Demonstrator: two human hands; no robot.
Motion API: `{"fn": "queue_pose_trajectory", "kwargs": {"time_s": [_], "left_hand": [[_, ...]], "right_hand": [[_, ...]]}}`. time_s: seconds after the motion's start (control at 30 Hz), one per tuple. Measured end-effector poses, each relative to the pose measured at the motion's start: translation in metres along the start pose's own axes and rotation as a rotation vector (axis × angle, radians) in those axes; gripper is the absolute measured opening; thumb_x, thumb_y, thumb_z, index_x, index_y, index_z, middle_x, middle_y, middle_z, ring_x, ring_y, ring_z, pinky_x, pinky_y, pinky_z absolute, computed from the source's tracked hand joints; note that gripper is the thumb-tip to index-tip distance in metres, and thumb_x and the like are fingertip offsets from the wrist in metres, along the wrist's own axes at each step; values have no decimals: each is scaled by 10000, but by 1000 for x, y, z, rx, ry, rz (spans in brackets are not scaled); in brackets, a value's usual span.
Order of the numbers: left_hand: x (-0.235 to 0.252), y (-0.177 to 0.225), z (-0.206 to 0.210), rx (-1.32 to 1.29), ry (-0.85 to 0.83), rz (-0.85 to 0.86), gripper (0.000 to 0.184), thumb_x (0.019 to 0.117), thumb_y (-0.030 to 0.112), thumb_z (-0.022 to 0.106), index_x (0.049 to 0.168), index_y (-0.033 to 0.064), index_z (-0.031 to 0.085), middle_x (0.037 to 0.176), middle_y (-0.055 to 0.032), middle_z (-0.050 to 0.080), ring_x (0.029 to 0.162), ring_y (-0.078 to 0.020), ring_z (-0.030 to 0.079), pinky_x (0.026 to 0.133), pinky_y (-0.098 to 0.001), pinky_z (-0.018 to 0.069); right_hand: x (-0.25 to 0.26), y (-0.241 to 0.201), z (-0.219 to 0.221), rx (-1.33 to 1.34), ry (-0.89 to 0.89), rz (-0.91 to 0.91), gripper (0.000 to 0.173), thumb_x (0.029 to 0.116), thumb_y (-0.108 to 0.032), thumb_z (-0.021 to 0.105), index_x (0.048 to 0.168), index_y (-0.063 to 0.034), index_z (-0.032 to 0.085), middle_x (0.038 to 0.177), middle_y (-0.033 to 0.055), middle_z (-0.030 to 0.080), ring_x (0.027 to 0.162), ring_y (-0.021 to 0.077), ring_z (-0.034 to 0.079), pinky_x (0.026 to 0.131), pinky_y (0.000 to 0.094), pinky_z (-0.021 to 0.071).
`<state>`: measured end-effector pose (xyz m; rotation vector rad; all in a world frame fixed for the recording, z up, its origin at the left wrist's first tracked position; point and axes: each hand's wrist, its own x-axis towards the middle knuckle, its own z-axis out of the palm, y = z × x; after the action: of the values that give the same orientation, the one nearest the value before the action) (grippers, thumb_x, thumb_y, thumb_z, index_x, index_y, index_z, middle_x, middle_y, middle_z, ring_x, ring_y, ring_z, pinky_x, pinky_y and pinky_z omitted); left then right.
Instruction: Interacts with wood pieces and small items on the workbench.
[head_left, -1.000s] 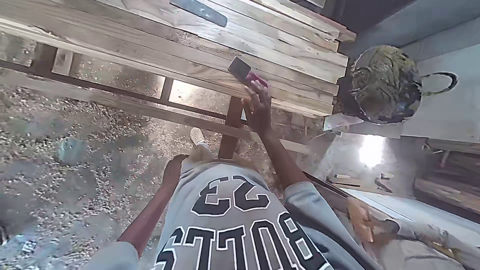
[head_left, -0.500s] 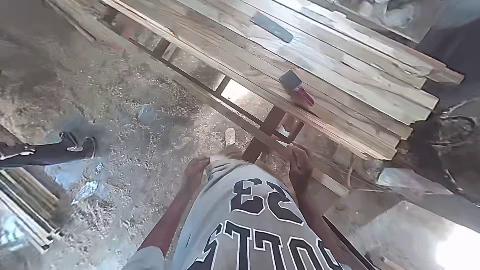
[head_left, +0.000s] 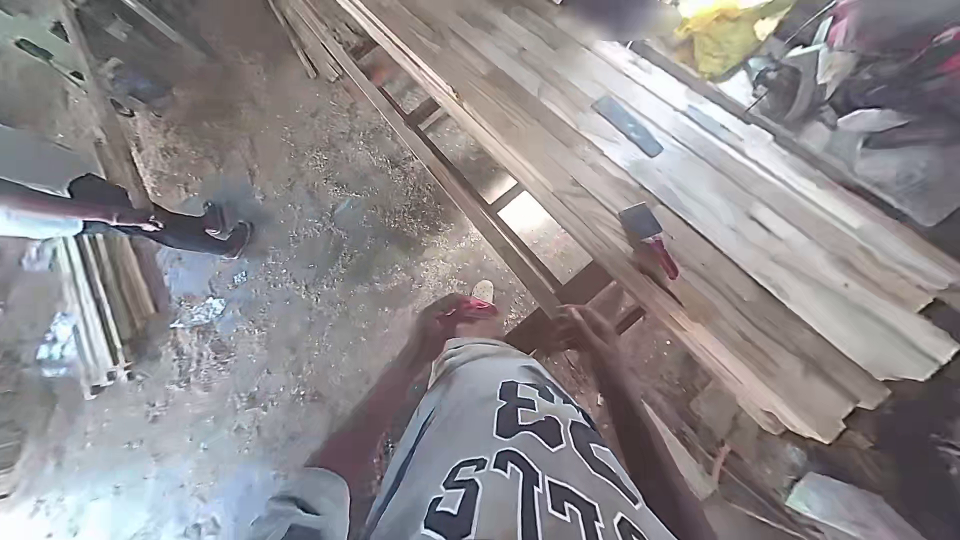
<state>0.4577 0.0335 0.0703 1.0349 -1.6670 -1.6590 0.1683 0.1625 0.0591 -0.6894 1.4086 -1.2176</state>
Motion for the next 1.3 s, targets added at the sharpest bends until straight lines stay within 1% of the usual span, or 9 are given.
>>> {"fn": "queue_pose_trajectory", "kwargs": {"time_s": [0.1,0.2,0.4,0.5,0.63,0.73,0.8,1.03,1.3], "left_hand": [[22,17,44,-248,-244,183,266,1076,130,488,1210,-37,646,1270,-155,664,1166,-269,661,1024,-467,562],[31,27,63,-286,-291,288,250,1039,64,518,1190,9,710,1407,-157,582,1331,-273,543,1116,-446,483],[39,58,88,-835,-219,-173,551,1028,225,470,1544,57,376,1401,-180,599,1255,-311,617,1051,-521,516],[51,60,92,-896,-269,-282,452,1039,201,573,1450,27,509,1232,-190,688,1122,-297,688,1003,-494,557],[61,59,92,-790,-326,-269,330,993,167,657,1266,-18,645,1131,-173,725,1031,-262,712,951,-471,581],[63,68,94,-581,-204,-112,152,912,111,765,1049,48,752,944,-40,758,826,-96,700,741,-272,583],[65,61,94,-543,-143,48,89,886,44,751,970,70,768,1038,-24,722,959,-110,671,849,-294,579],[67,77,100,-931,-216,-187,500,1040,301,406,1469,64,502,1338,-130,652,1210,-250,642,1016,-454,536],[82,104,125,-1074,-203,-139,305,1096,219,461,1012,47,700,961,-74,762,925,-161,737,888,-367,606]], "right_hand": [[4,-21,23,211,-256,260,630,1109,-484,218,1301,-35,615,915,106,748,686,178,703,565,328,586],[5,-42,32,329,-236,144,379,1068,-276,481,1276,-10,654,983,118,729,715,149,681,584,292,577],[0,-77,17,114,28,-233,480,923,-102,700,1364,44,576,1108,180,703,826,217,698,657,351,612],[-5,-90,12,9,48,-256,456,946,-96,670,1375,26,571,1029,153,711,718,186,672,578,317,581],[-5,-98,4,-137,91,-331,554,923,-114,679,1437,25,526,1155,151,706,934,193,708,793,339,621],[-7,-99,2,-208,149,-414,352,911,-51,698,1245,50,651,1137,128,729,993,176,728,857,327,637],[-2,-96,-3,-289,158,-583,153,916,-41,663,1054,0,716,1090,98,735,1000,164,715,848,309,622],[-1,-125,0,-545,169,-886,131,967,-235,659,878,-234,755,1376,85,621,1388,239,498,1150,398,448],[2,-141,8,-634,285,-883,216,966,-80,566,981,-112,780,1123,55,721,1101,99,662,962,268,564]]}}
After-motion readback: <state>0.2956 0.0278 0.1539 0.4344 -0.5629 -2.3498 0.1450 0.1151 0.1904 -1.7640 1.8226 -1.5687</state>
